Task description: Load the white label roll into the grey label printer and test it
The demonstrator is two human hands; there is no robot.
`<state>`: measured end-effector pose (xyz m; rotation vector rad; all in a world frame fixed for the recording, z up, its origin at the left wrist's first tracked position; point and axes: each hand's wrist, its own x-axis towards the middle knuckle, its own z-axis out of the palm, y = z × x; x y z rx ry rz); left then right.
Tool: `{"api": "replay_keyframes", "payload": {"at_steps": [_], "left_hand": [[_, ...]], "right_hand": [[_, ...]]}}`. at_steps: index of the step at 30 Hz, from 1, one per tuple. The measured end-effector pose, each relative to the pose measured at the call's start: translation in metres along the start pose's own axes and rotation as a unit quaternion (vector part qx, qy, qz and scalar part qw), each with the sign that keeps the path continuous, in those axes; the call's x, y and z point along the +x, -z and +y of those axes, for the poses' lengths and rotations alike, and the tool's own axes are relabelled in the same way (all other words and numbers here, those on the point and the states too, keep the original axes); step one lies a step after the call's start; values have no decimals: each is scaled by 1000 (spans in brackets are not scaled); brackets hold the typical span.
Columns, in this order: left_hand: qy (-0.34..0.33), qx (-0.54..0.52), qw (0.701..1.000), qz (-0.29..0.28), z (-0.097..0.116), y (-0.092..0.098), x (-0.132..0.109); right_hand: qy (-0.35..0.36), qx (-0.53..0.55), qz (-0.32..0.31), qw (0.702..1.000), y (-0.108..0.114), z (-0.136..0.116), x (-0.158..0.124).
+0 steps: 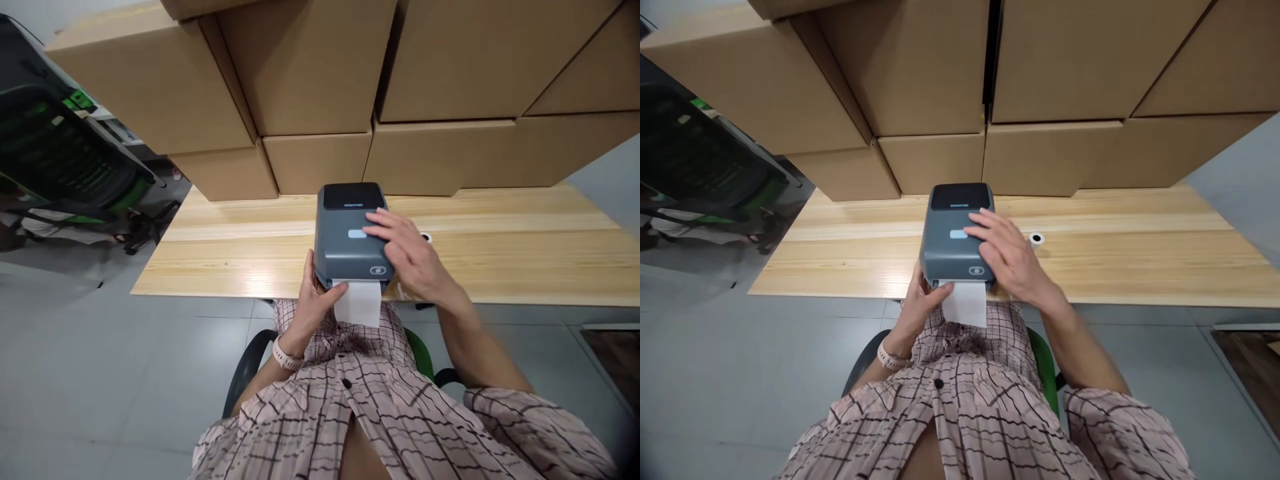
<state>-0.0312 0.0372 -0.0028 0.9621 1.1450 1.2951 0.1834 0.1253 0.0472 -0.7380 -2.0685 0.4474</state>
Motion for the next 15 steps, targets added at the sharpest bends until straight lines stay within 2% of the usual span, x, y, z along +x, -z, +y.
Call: {"api": "replay_keyframes", "payload": {"at_steps": [4, 8, 10, 12, 15], "left_hand": [[1, -2, 1000, -16, -5, -4, -8], [-36, 14, 999, 37, -5, 4, -7], [-51, 18, 997, 58, -2, 7, 0], [-38, 21, 997, 61, 1, 8, 8], [1, 20, 999, 46, 5, 6, 19]], "right_hand": [[14, -31, 25, 999, -17, -4, -20], [-1, -11, 33, 999, -26, -3, -27], [-50, 25, 45, 997, -34, -3, -35], [-133, 90, 76, 984, -41, -1, -43], [-268, 222, 92, 933, -49, 1, -49]]}}
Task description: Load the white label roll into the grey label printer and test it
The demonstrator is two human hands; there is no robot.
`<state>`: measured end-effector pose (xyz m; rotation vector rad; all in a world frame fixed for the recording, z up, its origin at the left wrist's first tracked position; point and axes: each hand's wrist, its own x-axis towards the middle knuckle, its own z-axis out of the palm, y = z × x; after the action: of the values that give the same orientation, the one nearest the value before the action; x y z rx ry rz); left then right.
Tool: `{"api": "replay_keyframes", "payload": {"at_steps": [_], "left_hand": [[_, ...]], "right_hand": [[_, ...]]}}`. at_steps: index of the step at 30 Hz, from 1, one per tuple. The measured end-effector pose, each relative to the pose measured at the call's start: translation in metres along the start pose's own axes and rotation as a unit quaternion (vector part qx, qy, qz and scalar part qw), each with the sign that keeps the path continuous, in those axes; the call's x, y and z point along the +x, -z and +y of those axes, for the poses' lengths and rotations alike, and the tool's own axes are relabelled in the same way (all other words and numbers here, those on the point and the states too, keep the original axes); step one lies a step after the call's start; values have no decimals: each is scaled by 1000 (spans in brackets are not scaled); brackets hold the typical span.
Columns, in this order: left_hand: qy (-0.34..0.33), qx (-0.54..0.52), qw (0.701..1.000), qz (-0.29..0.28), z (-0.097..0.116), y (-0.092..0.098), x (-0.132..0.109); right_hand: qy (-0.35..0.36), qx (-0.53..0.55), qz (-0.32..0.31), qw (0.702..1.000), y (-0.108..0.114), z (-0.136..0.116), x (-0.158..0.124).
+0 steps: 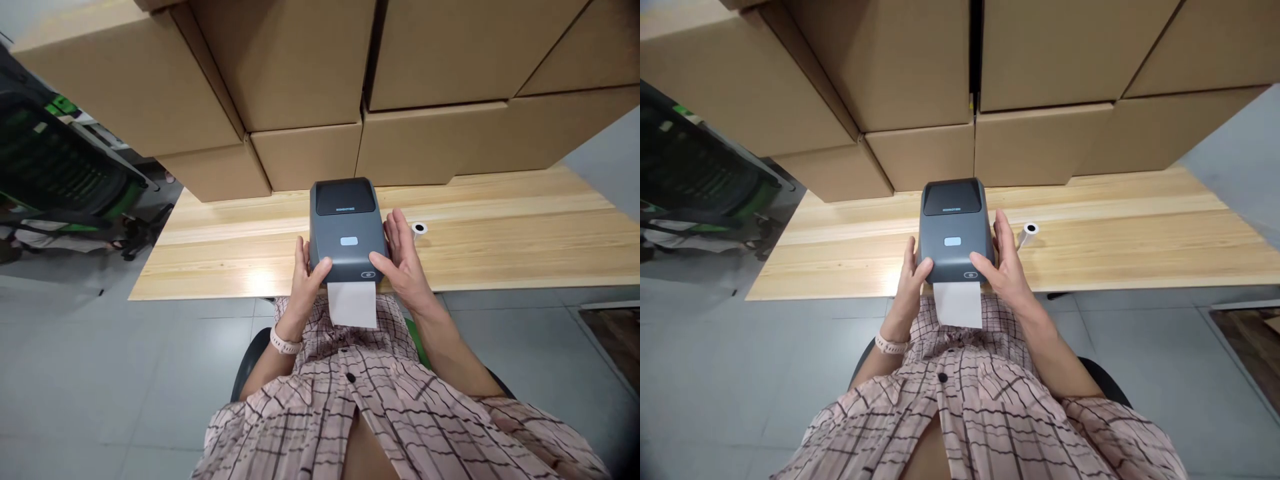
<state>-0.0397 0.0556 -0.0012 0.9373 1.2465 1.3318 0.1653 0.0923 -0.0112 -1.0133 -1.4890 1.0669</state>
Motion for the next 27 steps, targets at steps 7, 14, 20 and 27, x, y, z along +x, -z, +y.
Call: {"api": "replay_keyframes", "payload": {"at_steps": [7, 14, 20, 27], "left_hand": [[-30, -12, 999, -38, 3, -3, 3], [-64, 20, 998, -20, -3, -6, 6], [-48, 56, 997, -31, 2, 4, -1], [56, 92, 994, 30, -23, 8, -64]], "right_hand": [[-159, 168, -12, 973, -3, -8, 1], [-110, 160, 17, 981, -7, 0, -1], [-58, 86, 13, 995, -7, 14, 0], [60, -7, 64, 996, -15, 23, -2]]}}
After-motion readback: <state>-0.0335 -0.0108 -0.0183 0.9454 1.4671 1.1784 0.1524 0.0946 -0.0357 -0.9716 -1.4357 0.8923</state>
